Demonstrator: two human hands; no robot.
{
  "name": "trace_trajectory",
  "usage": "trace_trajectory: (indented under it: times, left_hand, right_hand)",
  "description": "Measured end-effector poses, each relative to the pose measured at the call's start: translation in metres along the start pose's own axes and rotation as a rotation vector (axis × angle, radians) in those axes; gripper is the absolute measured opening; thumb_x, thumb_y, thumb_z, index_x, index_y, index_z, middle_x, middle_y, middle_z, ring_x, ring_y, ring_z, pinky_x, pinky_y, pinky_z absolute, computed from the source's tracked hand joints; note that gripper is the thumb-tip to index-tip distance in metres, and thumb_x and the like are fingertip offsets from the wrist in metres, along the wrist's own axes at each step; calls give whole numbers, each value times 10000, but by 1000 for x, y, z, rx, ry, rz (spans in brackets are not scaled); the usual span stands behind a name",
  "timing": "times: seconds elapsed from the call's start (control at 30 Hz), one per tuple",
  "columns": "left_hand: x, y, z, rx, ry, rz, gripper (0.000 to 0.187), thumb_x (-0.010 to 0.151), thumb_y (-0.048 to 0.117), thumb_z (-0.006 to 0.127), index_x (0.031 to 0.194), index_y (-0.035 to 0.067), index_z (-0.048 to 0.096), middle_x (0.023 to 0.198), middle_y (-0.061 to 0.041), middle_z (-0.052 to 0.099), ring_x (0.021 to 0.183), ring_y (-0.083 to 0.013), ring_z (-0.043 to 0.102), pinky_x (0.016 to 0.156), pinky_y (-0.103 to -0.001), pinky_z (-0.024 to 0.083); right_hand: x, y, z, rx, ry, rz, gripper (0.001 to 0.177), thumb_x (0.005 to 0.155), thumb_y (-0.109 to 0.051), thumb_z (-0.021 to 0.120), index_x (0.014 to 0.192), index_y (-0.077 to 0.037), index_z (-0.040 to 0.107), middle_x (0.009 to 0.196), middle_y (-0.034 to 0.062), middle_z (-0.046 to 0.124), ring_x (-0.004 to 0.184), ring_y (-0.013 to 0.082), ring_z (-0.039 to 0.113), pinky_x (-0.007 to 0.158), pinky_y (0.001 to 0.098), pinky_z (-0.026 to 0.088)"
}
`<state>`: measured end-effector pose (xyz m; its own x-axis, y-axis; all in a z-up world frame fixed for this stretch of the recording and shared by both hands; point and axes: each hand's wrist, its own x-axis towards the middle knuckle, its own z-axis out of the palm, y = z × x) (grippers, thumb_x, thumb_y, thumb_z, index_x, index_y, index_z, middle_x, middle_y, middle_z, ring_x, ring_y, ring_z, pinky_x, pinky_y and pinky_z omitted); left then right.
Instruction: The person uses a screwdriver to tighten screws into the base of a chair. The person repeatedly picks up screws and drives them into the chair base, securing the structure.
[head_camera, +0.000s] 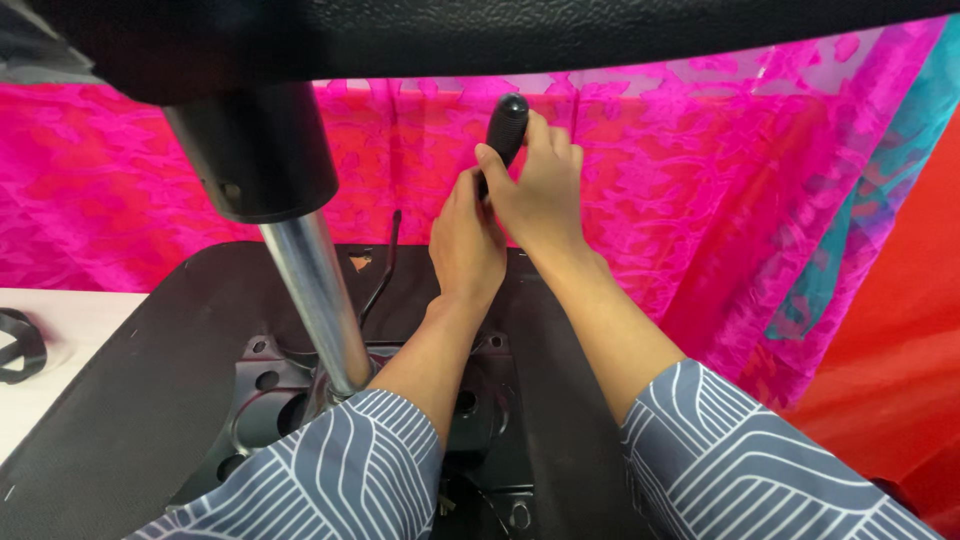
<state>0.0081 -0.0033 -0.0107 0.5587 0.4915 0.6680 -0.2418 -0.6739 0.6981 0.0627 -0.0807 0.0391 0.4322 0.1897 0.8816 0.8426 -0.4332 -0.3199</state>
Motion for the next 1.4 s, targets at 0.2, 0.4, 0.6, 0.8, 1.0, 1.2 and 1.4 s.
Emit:
trace_trajectory:
  times: [0.2, 0.4, 0.6, 0.8, 1.0, 1.2, 1.4]
  left_hand:
    - [5, -4, 3, 30, 163, 120, 252, 906, 117, 730, 1112, 101, 586, 1022, -81, 708, 997, -333, 638, 763, -481, 455]
    - [13, -9, 4, 16, 241, 67, 368, 776, 76, 804, 1065, 85, 575, 1026, -51, 660, 1013, -323, 627, 781, -467, 468]
    - [13, -8, 7, 78, 140, 62, 285, 808, 134, 795, 1057, 98, 660, 1067, -69, 626, 1003, -327, 615, 796, -454, 490]
    - [14, -10, 12, -20, 110, 167, 237, 957, 129, 696, 1175, 66, 628, 1157, -105, 700, 1061, -367, 637, 842, -467, 497]
    - [12, -8, 13, -17, 5, 106, 242, 941, 130, 690, 1112, 37, 546, 1018, -136, 728, 988, -367, 672, 785, -517, 468]
    - [7, 3, 13, -102, 68, 132, 288, 939, 129, 701, 1146, 34, 526, 1045, -160, 704, 989, -381, 660, 790, -500, 492]
    - [9, 1, 16, 14, -26, 172, 326, 940, 76, 648, 1253, 44, 565, 1002, -184, 681, 961, -403, 647, 784, -512, 480]
  right_hand:
    - [16, 10, -2, 56, -115, 25, 449, 860, -287, 851, 1163, -63, 607, 986, 120, 736, 936, 277, 688, 826, 415, 536]
    - [8, -3, 5, 307, -101, 95, 579, 852, -196, 797, 1337, -53, 514, 1067, 89, 731, 933, 208, 763, 780, 319, 602]
    - [8, 2, 3, 147, -43, 57, 549, 807, -198, 893, 1232, -53, 576, 1102, 146, 630, 933, 252, 709, 780, 353, 600]
    - [16, 15, -3, 151, -63, 81, 516, 815, -144, 827, 1230, -54, 534, 1066, 117, 702, 1016, 275, 712, 866, 401, 549]
    - [14, 14, -9, 79, -118, 265, 609, 777, -275, 845, 1236, -56, 510, 1013, 128, 678, 947, 289, 698, 807, 393, 539]
    - [23, 19, -13, 62, -64, 82, 539, 726, -404, 921, 1036, -58, 648, 989, 122, 695, 935, 277, 695, 795, 384, 564]
    - [14, 12, -14, 122, -17, 218, 622, 698, -351, 901, 1145, -39, 601, 1046, 101, 720, 882, 225, 741, 768, 350, 595]
